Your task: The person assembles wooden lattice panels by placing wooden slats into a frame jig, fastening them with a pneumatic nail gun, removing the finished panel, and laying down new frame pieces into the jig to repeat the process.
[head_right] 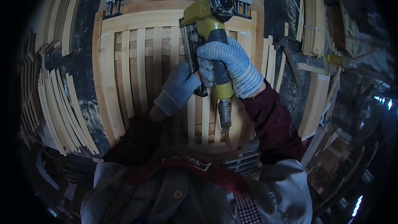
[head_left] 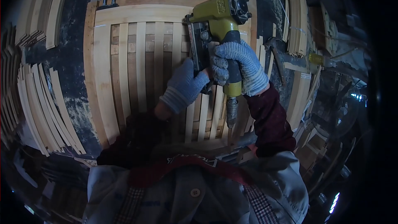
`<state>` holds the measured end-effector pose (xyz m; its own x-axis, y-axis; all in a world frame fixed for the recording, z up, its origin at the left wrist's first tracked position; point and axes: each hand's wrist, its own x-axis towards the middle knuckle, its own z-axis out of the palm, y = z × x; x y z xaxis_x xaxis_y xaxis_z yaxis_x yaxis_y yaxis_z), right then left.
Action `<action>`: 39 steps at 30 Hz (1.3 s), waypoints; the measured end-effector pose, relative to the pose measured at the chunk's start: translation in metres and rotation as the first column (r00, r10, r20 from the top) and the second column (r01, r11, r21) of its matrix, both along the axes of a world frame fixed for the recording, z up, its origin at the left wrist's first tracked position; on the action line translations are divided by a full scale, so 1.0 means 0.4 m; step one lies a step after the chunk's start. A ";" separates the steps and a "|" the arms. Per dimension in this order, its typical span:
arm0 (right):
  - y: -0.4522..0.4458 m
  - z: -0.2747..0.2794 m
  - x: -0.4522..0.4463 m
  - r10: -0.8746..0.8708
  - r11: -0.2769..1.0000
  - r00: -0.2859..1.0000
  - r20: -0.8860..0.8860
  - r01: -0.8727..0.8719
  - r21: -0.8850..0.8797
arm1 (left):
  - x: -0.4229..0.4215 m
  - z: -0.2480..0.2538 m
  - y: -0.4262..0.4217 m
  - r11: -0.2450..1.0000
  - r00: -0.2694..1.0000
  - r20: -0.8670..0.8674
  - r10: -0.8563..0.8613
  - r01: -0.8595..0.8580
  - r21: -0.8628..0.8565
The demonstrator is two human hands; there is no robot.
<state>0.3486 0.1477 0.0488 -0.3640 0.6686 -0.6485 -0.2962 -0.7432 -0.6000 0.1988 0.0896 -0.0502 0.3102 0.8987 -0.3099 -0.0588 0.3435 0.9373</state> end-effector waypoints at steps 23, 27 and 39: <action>0.032 -0.007 -0.110 0.066 0.998 0.998 0.022 -0.065 -0.016 | -0.089 -0.028 0.002 0.996 0.996 0.015 0.084 -0.084 0.017; 0.030 0.000 -0.119 0.071 0.997 0.996 0.044 -0.070 -0.027 | -0.085 -0.027 -0.004 0.993 0.986 0.125 0.109 -0.103 -0.052; 0.054 0.008 -0.211 0.125 0.992 0.990 0.071 -0.124 -0.007 | -0.163 -0.030 -0.003 0.983 0.982 0.050 0.183 -0.184 0.007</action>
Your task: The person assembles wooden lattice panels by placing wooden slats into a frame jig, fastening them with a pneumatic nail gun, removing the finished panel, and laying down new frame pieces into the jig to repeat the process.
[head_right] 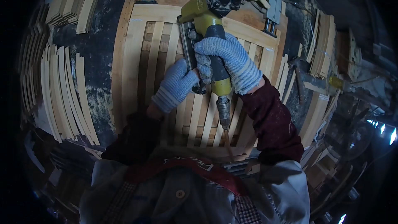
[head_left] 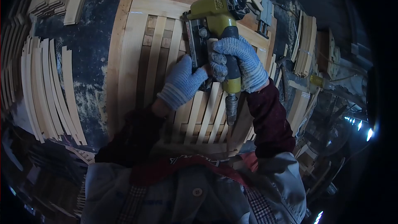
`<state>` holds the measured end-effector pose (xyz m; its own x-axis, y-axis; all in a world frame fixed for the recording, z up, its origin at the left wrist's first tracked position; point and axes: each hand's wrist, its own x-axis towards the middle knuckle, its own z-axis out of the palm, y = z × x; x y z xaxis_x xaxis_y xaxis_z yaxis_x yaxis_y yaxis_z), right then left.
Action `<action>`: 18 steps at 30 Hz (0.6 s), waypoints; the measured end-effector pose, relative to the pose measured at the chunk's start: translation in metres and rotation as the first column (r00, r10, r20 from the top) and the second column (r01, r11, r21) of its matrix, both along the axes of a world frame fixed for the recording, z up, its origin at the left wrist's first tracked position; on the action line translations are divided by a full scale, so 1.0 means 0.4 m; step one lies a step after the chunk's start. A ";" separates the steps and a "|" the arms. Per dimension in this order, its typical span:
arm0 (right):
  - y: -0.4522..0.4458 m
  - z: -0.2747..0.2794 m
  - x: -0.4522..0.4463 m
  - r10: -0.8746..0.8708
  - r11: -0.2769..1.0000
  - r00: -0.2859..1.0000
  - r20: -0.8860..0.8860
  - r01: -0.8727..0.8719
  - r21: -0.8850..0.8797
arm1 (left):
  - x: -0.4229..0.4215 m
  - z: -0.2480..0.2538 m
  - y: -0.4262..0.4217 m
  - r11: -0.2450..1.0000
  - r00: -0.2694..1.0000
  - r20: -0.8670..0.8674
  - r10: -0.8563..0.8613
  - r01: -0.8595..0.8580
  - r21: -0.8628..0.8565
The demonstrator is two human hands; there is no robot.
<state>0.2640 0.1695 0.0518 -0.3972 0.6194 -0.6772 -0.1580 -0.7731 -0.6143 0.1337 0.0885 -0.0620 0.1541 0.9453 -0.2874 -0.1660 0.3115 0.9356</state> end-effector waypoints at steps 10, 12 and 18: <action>0.035 -0.007 -0.076 0.083 0.997 0.997 -0.004 -0.083 -0.005 | -0.075 0.010 0.022 0.996 0.998 0.053 0.020 -0.016 -0.088; 0.037 -0.006 -0.083 0.093 0.996 0.996 -0.001 -0.093 -0.007 | -0.079 0.009 0.017 0.997 1.000 0.007 0.018 -0.018 -0.070; 0.057 -0.007 -0.132 0.165 0.986 0.985 -0.051 -0.163 0.039 | -0.129 0.035 0.029 0.993 0.997 -0.071 0.025 -0.033 -0.117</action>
